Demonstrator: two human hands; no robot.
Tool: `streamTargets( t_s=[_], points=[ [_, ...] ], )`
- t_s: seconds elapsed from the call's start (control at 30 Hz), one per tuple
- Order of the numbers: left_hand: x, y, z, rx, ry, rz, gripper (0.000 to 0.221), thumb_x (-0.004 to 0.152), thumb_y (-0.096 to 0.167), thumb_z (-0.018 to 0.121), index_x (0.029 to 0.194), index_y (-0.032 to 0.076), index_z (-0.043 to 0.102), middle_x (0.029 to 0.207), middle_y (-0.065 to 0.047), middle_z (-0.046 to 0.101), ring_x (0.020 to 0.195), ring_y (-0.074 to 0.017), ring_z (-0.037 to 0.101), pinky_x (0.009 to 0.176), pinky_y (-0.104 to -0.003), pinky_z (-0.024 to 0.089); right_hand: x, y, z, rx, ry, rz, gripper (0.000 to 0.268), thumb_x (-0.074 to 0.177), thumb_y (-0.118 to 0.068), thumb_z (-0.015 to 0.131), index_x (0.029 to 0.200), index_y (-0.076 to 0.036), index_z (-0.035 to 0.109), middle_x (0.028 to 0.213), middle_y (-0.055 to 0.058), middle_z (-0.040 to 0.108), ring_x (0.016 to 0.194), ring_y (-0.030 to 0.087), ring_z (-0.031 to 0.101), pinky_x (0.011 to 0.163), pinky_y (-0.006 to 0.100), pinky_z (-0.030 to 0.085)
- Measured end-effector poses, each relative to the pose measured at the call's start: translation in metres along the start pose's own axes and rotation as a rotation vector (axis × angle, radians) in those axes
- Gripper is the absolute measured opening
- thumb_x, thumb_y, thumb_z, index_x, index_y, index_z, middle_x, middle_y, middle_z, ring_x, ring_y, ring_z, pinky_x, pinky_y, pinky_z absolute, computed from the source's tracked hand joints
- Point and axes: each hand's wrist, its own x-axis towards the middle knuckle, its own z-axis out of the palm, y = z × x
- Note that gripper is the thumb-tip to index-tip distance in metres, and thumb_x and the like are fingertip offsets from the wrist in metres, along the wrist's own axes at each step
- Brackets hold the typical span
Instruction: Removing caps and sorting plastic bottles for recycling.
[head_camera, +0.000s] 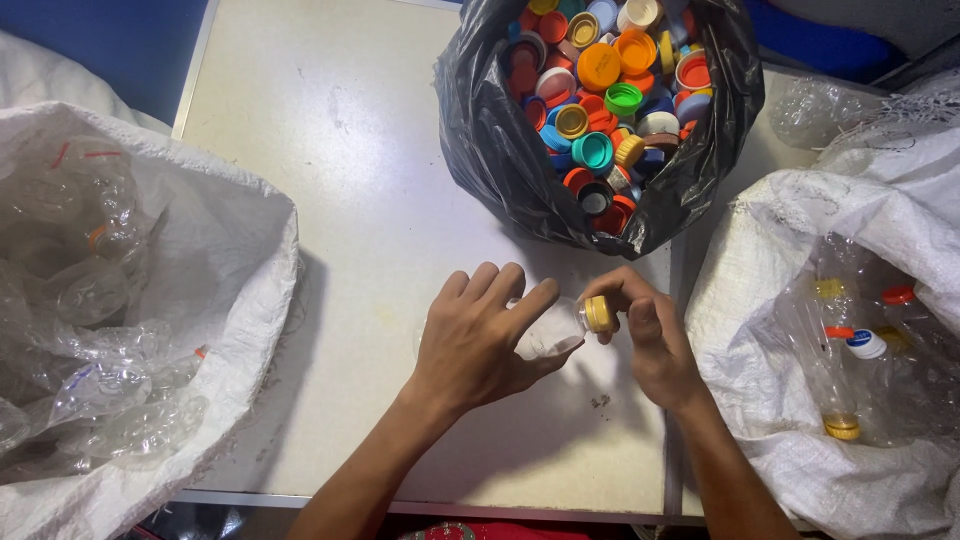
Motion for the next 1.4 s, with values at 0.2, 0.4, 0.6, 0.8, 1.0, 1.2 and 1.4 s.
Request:
streamTargets(
  t_s=[0.2,0.4,0.6,0.8,1.0,1.2,1.4],
  points=[
    [-0.008,-0.006,0.018,0.044,0.186,0.135,0.078,0.074,0.055,0.089,0.14,0.02,0.063,0.101,-0.002,0.057,0.089,-0.0181,0.052,0.074,-0.036,0.041,-0.007,-0.017,0.009,-0.215,0.068,-0.197,0.042,0.086,-0.026,0.086,0.114,-0.005,0.063,0.096,0.006,0.064,0.088,0.013,0.064,0.079,0.028,0.057],
    [-0.011,0.002,0.021,-0.116,0.206,0.168,0.103,0.065,0.056,0.089,0.149,0.016,0.044,0.123,-0.008,0.052,0.109,-0.0252,0.052,0.09,-0.043,0.042,-0.037,-0.055,-0.013,-0.388,0.305,-0.435,0.041,0.083,-0.028,0.088,0.105,-0.002,0.066,0.092,0.006,0.071,0.082,0.016,0.07,0.073,0.028,0.056],
    [-0.01,0.005,0.033,-0.163,0.175,0.101,0.096,0.082,0.036,0.087,0.155,0.009,0.031,0.136,-0.017,0.044,0.121,-0.0339,0.049,0.1,-0.046,0.045,-0.112,-0.064,-0.071,-0.29,1.045,-0.487,0.035,0.107,-0.031,0.079,0.111,-0.001,0.061,0.1,0.006,0.065,0.079,0.012,0.06,0.07,0.024,0.05],
    [-0.01,0.0,0.057,-0.279,-0.011,-0.042,0.082,0.088,0.029,0.08,0.153,0.007,0.036,0.136,-0.022,0.048,0.115,-0.0329,0.054,0.094,-0.039,0.055,-0.127,-0.044,-0.111,-0.481,1.492,-0.216,0.017,0.104,-0.01,0.073,0.109,-0.004,0.057,0.097,0.003,0.061,0.07,0.009,0.049,0.061,0.023,0.04],
    [-0.003,0.009,0.062,-0.215,-0.141,-0.018,0.068,0.088,0.03,0.076,0.143,0.003,0.046,0.13,-0.018,0.053,0.115,-0.0317,0.054,0.101,-0.044,0.05,-0.129,-0.002,-0.111,-0.674,1.275,-0.217,0.028,0.109,0.003,0.079,0.118,0.003,0.052,0.112,0.006,0.056,0.096,0.011,0.057,0.084,0.024,0.048],
    [-0.003,0.003,0.065,-0.169,-0.21,-0.042,0.066,0.085,0.028,0.076,0.14,0.002,0.05,0.132,-0.018,0.052,0.117,-0.0323,0.051,0.103,-0.044,0.047,-0.116,0.008,-0.11,-1.126,1.18,-0.098,0.027,0.1,0.01,0.081,0.117,0.001,0.062,0.114,0.019,0.052,0.1,0.022,0.054,0.09,0.035,0.047],
    [-0.001,0.002,0.061,-0.154,-0.237,-0.058,0.067,0.086,0.028,0.076,0.141,0.002,0.049,0.132,-0.019,0.051,0.115,-0.0327,0.051,0.102,-0.044,0.046,-0.144,0.08,-0.159,-1.276,1.249,-0.007,0.013,0.091,0.008,0.067,0.101,-0.001,0.069,0.115,0.015,0.066,0.117,0.032,0.062,0.107,0.047,0.05]
  ],
)
